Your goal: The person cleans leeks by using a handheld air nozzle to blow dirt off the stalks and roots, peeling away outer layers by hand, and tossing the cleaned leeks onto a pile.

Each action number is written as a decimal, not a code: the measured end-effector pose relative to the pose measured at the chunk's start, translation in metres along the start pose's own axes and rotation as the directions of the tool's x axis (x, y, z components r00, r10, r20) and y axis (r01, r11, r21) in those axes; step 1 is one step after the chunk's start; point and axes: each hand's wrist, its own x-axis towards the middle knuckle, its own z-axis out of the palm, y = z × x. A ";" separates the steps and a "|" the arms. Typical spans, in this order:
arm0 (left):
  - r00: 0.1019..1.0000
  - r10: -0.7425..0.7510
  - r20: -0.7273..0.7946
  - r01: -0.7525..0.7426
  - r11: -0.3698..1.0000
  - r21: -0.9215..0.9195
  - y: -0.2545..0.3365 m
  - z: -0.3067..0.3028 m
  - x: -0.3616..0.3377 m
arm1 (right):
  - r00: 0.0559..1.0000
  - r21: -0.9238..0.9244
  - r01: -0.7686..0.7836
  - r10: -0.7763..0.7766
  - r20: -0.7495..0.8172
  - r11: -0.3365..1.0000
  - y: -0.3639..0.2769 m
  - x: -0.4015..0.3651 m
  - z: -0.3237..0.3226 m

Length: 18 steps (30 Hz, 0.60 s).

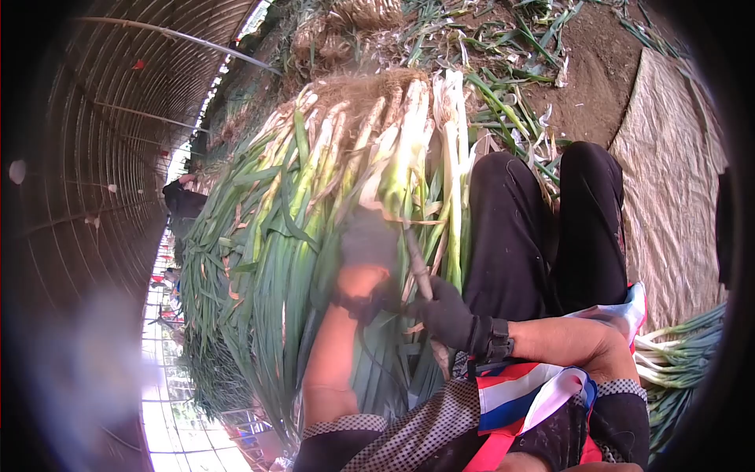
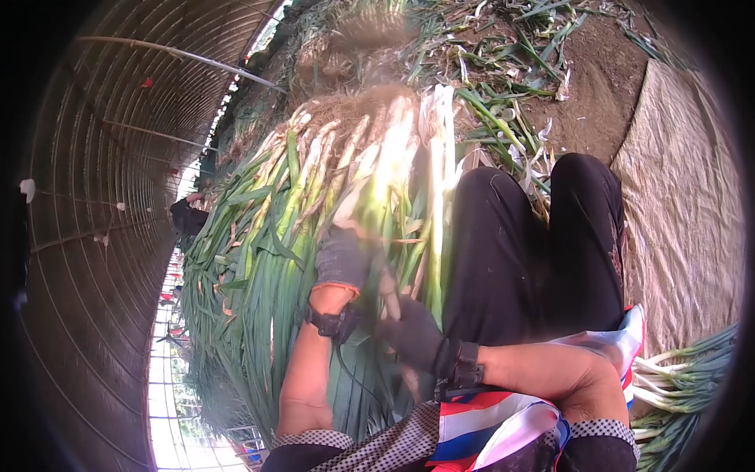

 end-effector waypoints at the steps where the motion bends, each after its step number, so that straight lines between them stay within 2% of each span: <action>1: 0.996 0.071 -0.055 -0.073 0.997 -0.034 -0.002 0.002 0.006 | 1.000 0.017 -0.009 0.009 -0.029 1.000 0.003 0.001 0.001; 3: 0.963 0.205 -0.174 -0.222 0.971 -0.089 -0.012 0.009 0.020 | 0.999 0.040 -0.021 0.023 -0.043 0.999 0.001 0.004 -0.003; 4: 0.942 0.310 -0.130 -0.321 0.944 -0.073 -0.019 0.005 0.035 | 0.998 0.052 -0.022 0.025 -0.053 0.998 -0.001 0.005 -0.005; 5: 0.907 0.408 -0.099 -0.376 0.895 0.241 -0.030 0.005 0.057 | 1.000 0.010 -0.010 0.010 -0.018 1.000 -0.003 0.002 -0.004; 6: 0.871 0.490 -0.039 -0.399 0.751 0.527 -0.042 0.007 0.082 | 1.000 -0.033 0.002 -0.002 0.017 0.999 -0.005 -0.003 -0.003; 7: 0.836 0.547 0.041 -0.382 0.527 0.759 -0.054 0.003 0.105 | 0.999 -0.076 0.018 -0.014 0.051 0.997 -0.006 -0.007 -0.002; 9: 0.711 0.699 -0.071 -0.486 0.561 0.670 -0.079 -0.020 0.140 | 0.997 -0.030 0.004 -0.002 0.075 1.000 -0.003 0.002 -0.002; 14: 0.661 0.690 -0.294 -0.343 0.627 0.700 -0.128 -0.022 0.164 | 0.999 0.197 0.002 -0.011 0.041 0.980 -0.040 0.027 -0.013; 16: 0.707 0.581 -0.404 -0.459 0.811 0.363 -0.106 -0.003 0.143 | 0.997 0.119 0.082 -0.082 -0.011 0.990 -0.027 0.057 -0.022; 17: 0.738 0.513 -0.438 -0.492 0.854 0.171 -0.088 0.010 0.124 | 0.992 0.077 0.121 -0.119 -0.032 0.990 -0.024 0.070 -0.026; 18: 0.772 0.442 -0.457 -0.508 0.861 -0.026 -0.068 0.019 0.104 | 0.996 0.047 0.087 -0.087 -0.017 0.995 -0.034 0.072 -0.031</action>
